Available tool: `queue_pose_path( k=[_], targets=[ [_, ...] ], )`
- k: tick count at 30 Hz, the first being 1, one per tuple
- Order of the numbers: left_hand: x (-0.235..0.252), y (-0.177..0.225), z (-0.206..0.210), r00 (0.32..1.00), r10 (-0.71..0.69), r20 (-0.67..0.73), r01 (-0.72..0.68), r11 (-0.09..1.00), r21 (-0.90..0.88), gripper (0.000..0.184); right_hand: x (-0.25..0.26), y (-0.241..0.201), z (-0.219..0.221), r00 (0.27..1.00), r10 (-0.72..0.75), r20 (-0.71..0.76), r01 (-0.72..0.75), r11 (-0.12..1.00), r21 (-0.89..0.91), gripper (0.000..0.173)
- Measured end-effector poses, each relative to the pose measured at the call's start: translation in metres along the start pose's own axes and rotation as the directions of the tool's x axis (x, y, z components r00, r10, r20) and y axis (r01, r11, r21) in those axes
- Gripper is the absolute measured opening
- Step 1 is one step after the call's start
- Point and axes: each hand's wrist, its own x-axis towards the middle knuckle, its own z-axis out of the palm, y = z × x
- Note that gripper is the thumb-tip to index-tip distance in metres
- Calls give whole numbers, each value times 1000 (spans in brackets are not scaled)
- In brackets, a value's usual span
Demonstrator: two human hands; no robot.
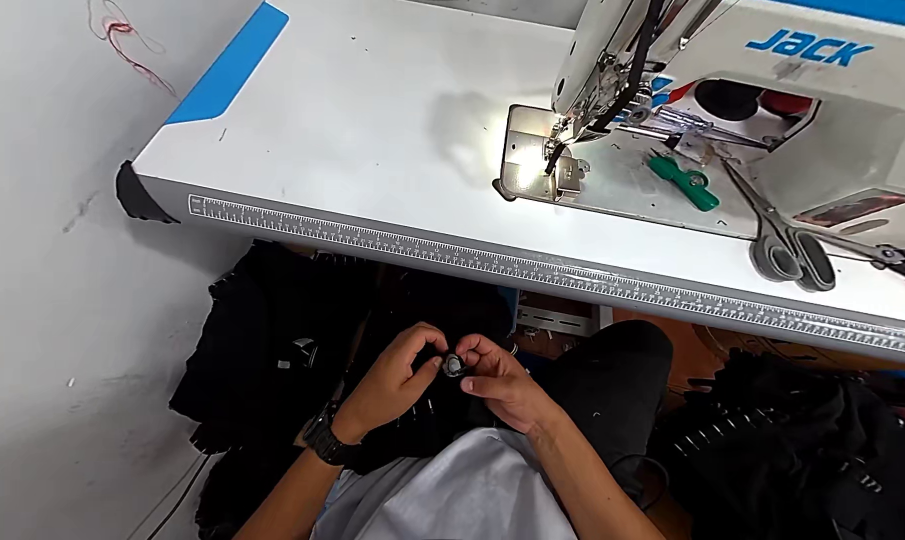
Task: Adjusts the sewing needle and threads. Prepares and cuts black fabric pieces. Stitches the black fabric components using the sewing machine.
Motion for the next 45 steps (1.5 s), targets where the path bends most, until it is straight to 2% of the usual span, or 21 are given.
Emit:
queue_pose_path(
  k=[2, 4, 6, 7, 9, 11, 13, 15, 18, 20, 21, 25, 27, 30, 32, 35, 37, 39, 41, 43, 45],
  targets=[
    [-5, 3, 0, 998, 65, -14, -65, 998, 15, 35, -2, -2, 7, 993, -18, -115, 9, 997, -77, 31],
    [-6, 4, 6, 983, 169, -70, -158, 977, 145, 22, -2, -3, 17, 980, -58, -191, 30, 989, -143, 32],
    [-5, 5, 8, 957, 265, -120, -218, 926, 308, 11, -3, -1, 27, 961, -152, -231, 68, 940, -335, 32],
    [-5, 8, 7, 947, 298, -116, -241, 903, 356, 10, -4, 0, 30, 945, -231, -234, 87, 863, -498, 32],
    [-9, 16, 3, 939, 339, -67, -287, 874, 393, 12, -16, 3, 33, 913, -380, -150, 72, 511, -857, 26],
    [-22, 22, -3, 943, 330, 41, -326, 892, 312, 16, -36, 0, 25, 941, -332, 70, 148, 215, -965, 18],
    [-40, 18, -9, 943, 296, 153, -329, 900, 285, 19, -57, -13, 6, 976, -130, 174, 202, 258, -945, 24],
    [-55, 10, -11, 936, 278, 215, -340, 872, 353, 20, -63, -20, -16, 976, -183, 117, 169, 304, -938, 24],
    [-59, 10, -7, 925, 267, 271, -370, 798, 476, 20, -41, -25, -34, 947, -297, 126, 140, 28, -990, 19],
    [-55, 15, -5, 914, 276, 298, -397, 762, 512, 19, -17, -23, -35, 953, -205, 224, 196, -148, -969, 18],
    [-53, 17, -4, 909, 281, 307, -408, 751, 520, 19, -6, -21, -34, 954, -140, 266, 240, -177, -954, 17],
    [-50, 24, -2, 897, 263, 354, -429, 708, 561, 18, 22, -31, -28, 932, 189, 309, 330, -88, -940, 10],
    [-52, 25, 0, 887, 253, 386, -445, 691, 570, 19, 31, -36, -26, 910, 309, 277, 334, -147, -931, 16],
    [-53, 24, 0, 860, 243, 448, -478, 691, 542, 20, 40, -33, -27, 880, 366, 303, 383, -168, -908, 11],
    [-52, 22, -5, 857, 233, 460, -475, 704, 528, 19, 41, -37, -30, 864, 359, 352, 395, -51, -917, 10],
    [-48, 24, -13, 875, 210, 436, -432, 744, 509, 18, 40, -45, -39, 872, 205, 445, 385, 275, -881, 16],
    [-45, 24, -16, 885, 201, 419, -409, 767, 495, 19, 36, -40, -36, 930, -28, 368, 351, 372, -859, 13],
    [-44, 22, -13, 894, 203, 400, -393, 785, 479, 19, 37, -27, -25, 926, -334, 175, 291, 336, -896, 9],
    [-43, 19, -6, 905, 212, 368, -378, 798, 470, 20, 43, -13, -12, 805, -593, 36, 216, 236, -947, 12],
    [-43, 16, -2, 922, 212, 324, -352, 808, 473, 21, 52, -3, -5, 633, -768, 100, 172, 12, -985, 17],
    [-42, 15, -4, 940, 195, 278, -311, 824, 474, 22, 58, 3, -8, 582, -791, 190, 144, -129, -981, 18]
  ],
)
